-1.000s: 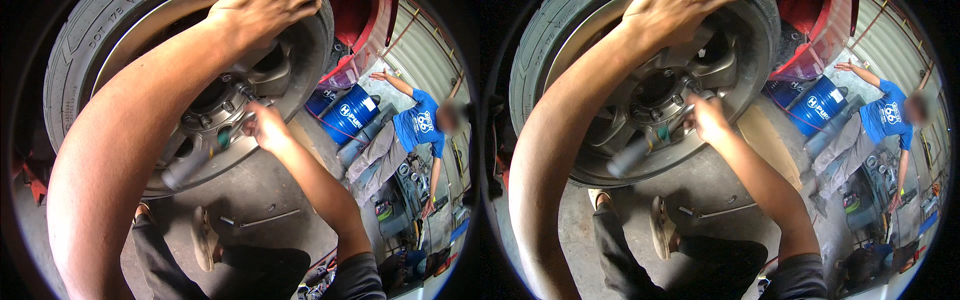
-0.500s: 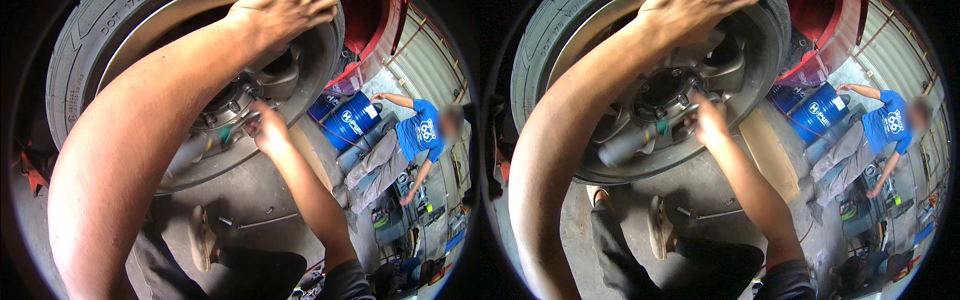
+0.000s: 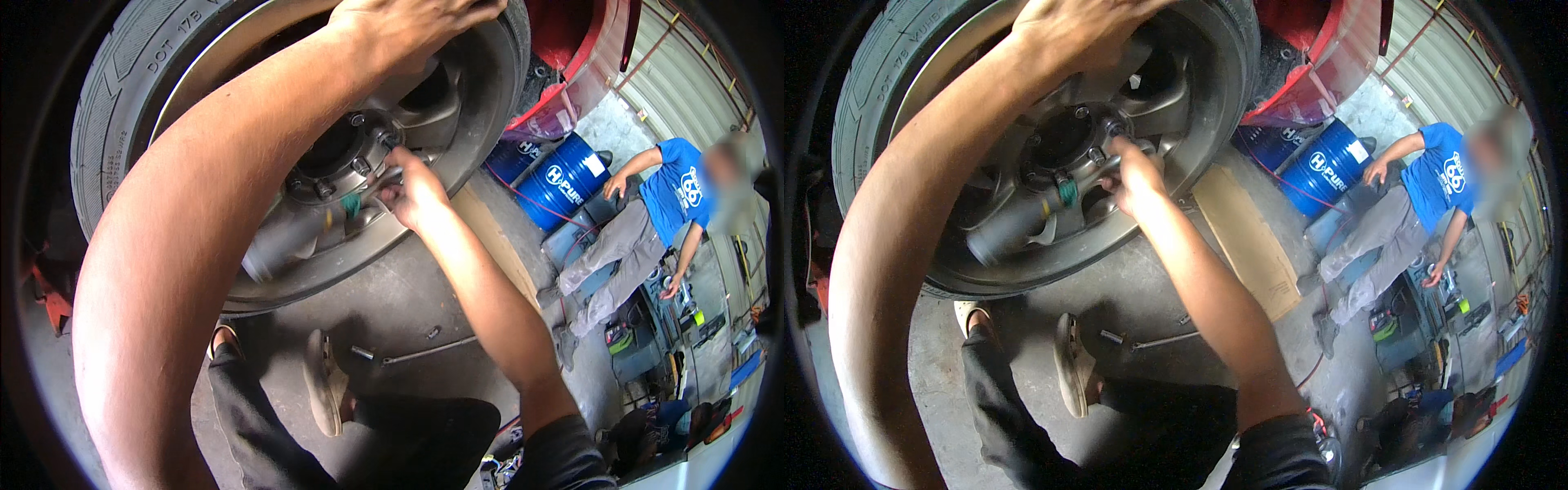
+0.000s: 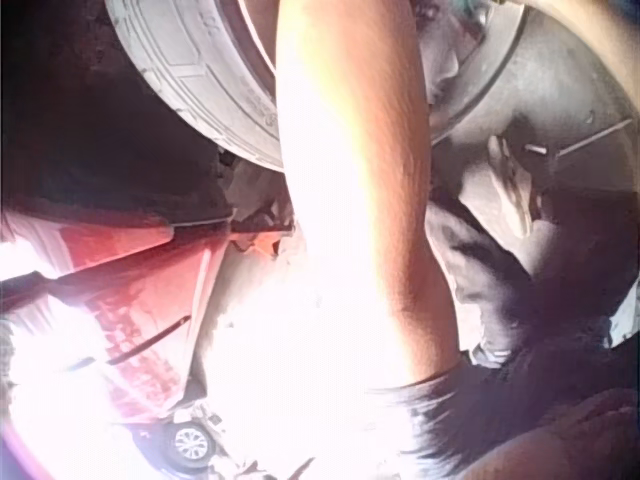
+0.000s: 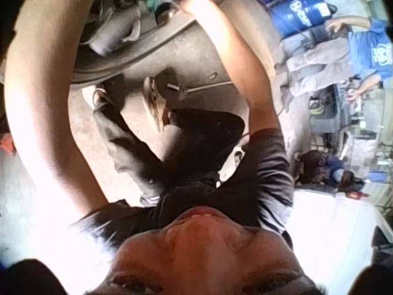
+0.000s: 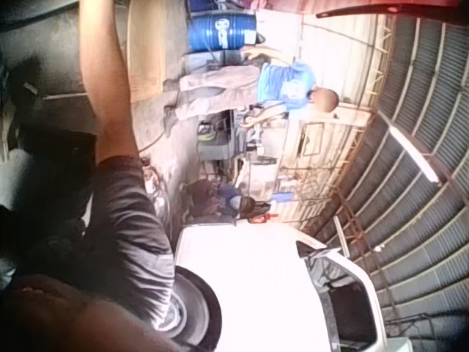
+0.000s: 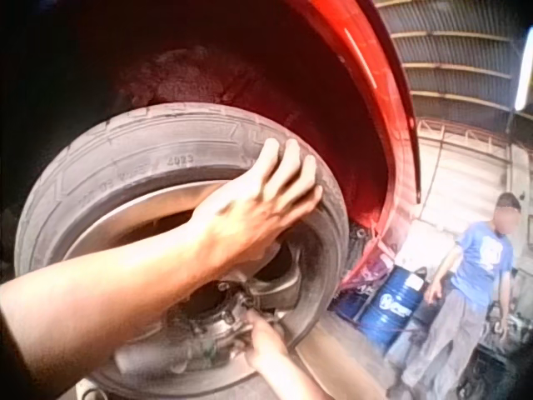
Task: The person uses a torque wrench to tighten the lug nuts on a car wheel. They systematically rotate the wrench across multiple lug nuts, applying torque to secure the wheel to the vehicle.
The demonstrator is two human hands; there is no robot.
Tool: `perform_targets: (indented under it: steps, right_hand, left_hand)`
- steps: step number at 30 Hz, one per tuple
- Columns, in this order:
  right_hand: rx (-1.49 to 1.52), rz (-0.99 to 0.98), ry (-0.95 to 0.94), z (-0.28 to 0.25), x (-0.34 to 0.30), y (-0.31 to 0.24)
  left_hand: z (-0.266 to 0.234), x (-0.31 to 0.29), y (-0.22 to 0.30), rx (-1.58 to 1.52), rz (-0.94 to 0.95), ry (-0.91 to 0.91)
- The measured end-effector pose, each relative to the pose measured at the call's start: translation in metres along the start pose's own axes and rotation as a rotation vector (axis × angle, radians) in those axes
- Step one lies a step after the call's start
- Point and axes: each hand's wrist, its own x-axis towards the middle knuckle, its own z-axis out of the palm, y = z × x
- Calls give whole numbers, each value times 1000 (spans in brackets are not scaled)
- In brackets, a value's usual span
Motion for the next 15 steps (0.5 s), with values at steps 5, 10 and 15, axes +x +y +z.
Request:
perform_targets:
  steps: [5, 10, 15]
  right_hand:
    - [-1381, -993, 200, -24, 3, 9]
    - [-311, -188, 19, -17, 17, 4]
    - [-118, -50, 100, 0, 12, 6]
  left_hand:
    - [-1, 1, 1, -27, 10, 13]
    - [4, 1, 3, 94, -4, 21]
    - [9, -1, 6, -90, 43, -48]
